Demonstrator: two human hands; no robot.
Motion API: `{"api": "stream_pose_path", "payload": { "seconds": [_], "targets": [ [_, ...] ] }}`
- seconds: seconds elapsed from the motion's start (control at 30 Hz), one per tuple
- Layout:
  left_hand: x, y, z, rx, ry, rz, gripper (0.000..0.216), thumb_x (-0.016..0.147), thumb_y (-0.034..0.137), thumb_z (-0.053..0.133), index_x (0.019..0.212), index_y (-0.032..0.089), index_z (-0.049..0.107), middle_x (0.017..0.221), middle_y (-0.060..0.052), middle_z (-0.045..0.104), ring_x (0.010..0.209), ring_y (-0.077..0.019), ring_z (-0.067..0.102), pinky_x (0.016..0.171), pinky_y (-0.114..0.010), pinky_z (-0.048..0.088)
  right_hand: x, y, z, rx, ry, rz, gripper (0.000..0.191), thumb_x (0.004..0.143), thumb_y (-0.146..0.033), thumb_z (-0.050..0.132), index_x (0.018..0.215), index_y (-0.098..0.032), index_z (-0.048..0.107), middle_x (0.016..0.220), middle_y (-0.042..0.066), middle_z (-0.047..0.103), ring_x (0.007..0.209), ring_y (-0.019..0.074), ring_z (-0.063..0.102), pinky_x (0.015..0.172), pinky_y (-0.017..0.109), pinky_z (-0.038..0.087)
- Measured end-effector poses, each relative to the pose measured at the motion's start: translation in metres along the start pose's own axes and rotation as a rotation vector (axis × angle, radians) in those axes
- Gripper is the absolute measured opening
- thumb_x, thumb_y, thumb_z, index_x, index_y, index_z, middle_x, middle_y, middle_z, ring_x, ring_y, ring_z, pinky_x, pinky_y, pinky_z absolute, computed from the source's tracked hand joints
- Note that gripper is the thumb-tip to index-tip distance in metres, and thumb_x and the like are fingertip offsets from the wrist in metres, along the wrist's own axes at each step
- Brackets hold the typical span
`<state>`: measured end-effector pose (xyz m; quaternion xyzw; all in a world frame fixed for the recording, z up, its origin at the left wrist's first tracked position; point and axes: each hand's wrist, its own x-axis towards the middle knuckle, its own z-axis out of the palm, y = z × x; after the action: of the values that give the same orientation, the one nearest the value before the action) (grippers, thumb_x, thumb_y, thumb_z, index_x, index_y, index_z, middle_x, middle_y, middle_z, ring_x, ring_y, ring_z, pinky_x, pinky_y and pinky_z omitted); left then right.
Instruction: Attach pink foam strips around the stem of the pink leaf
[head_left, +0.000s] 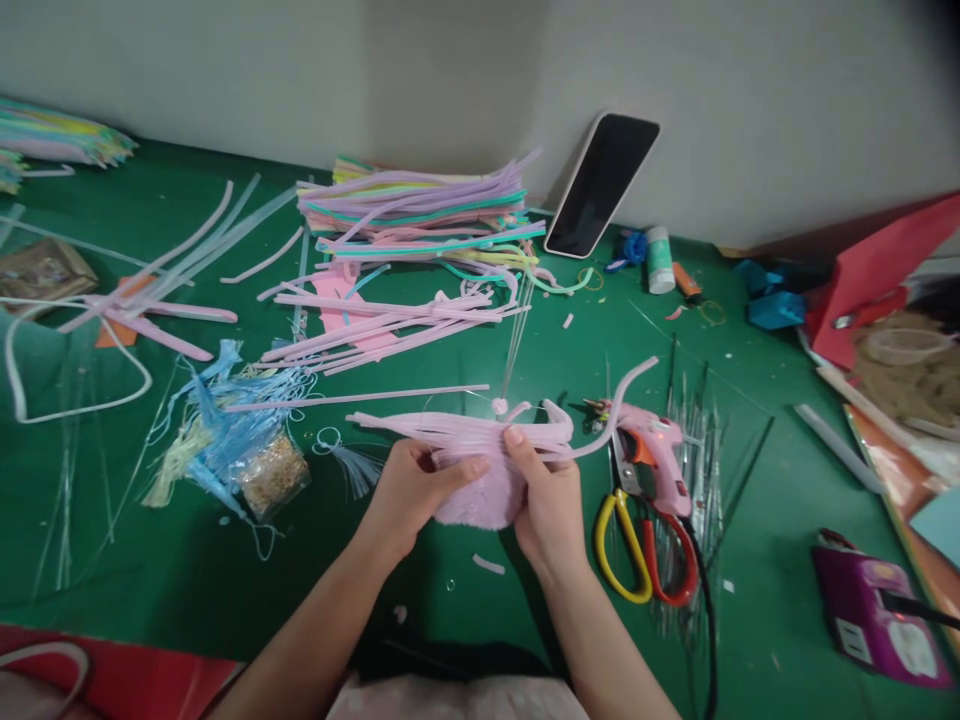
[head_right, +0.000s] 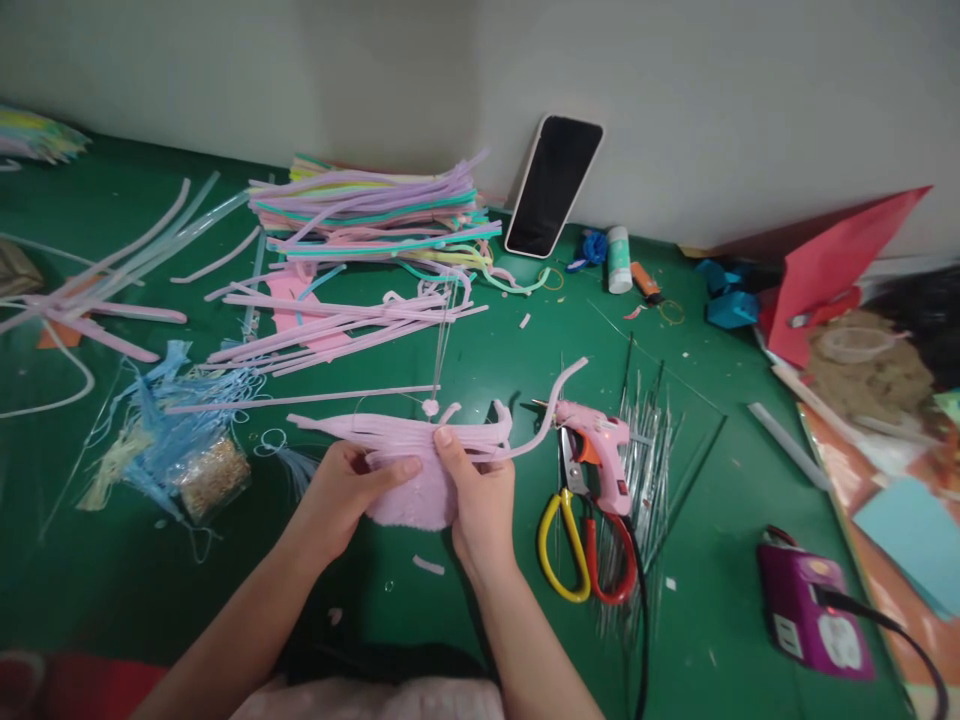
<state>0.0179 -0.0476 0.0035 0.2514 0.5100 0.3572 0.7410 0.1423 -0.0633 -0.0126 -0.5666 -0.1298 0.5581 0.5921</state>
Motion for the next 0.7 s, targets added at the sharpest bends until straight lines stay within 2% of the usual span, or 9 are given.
{"api": "stream_pose_path", "payload": {
  "seconds": [0.17, 0.37, 0.47, 0.7],
  "targets": [
    [-0.0008, -0.0007, 0.0028, -0.005, 0.038, 0.013, 0.030, 0.057, 0.021, 0.085, 0.085, 0.014, 0.077, 0.079, -0.005, 0.075, 0.076, -0.0219, 0.069, 0.070, -0.028, 0.053, -0.0008, 0.0022, 0.0009, -0.026, -0.066, -0.022, 0.033, 0.066, -0.028, 0.081, 0.095, -0.019, 0.070, 0.102, 0.006, 0.074, 0.097, 0.0231, 0.068, 0.092, 0.042, 0.052],
    [0.0002, -0.0086, 0.0004, -0.050, 0.086, 0.059, 0.026, 0.059, 0.026, 0.084, 0.081, 0.014, 0.076, 0.069, -0.003, 0.072, 0.063, -0.0172, 0.065, 0.059, -0.025, 0.051, -0.0026, 0.0033, 0.0037, -0.069, -0.075, -0.046, 0.032, 0.067, -0.027, 0.079, 0.097, -0.018, 0.070, 0.100, 0.006, 0.074, 0.099, 0.0243, 0.067, 0.093, 0.042, 0.052],
    [0.0001, -0.0063, 0.0007, -0.055, 0.075, 0.047, 0.025, 0.059, 0.025, 0.084, 0.079, 0.014, 0.076, 0.069, -0.003, 0.072, 0.064, -0.0170, 0.065, 0.061, -0.025, 0.052, -0.0026, 0.0022, 0.0037, -0.069, -0.087, -0.044, 0.033, 0.068, -0.027, 0.079, 0.099, -0.019, 0.071, 0.100, 0.006, 0.074, 0.099, 0.0234, 0.068, 0.093, 0.041, 0.052],
    [-0.0006, -0.0007, 0.0033, -0.005, 0.059, -0.011, 0.030, 0.054, 0.024, 0.086, 0.080, 0.014, 0.077, 0.079, -0.006, 0.075, 0.072, -0.0209, 0.068, 0.066, -0.027, 0.053, 0.0005, -0.0007, 0.0044, -0.072, -0.017, 0.003, 0.022, 0.066, -0.035, 0.080, 0.080, -0.020, 0.072, 0.082, 0.005, 0.075, 0.076, 0.0200, 0.069, 0.074, 0.035, 0.059]
  ]
}}
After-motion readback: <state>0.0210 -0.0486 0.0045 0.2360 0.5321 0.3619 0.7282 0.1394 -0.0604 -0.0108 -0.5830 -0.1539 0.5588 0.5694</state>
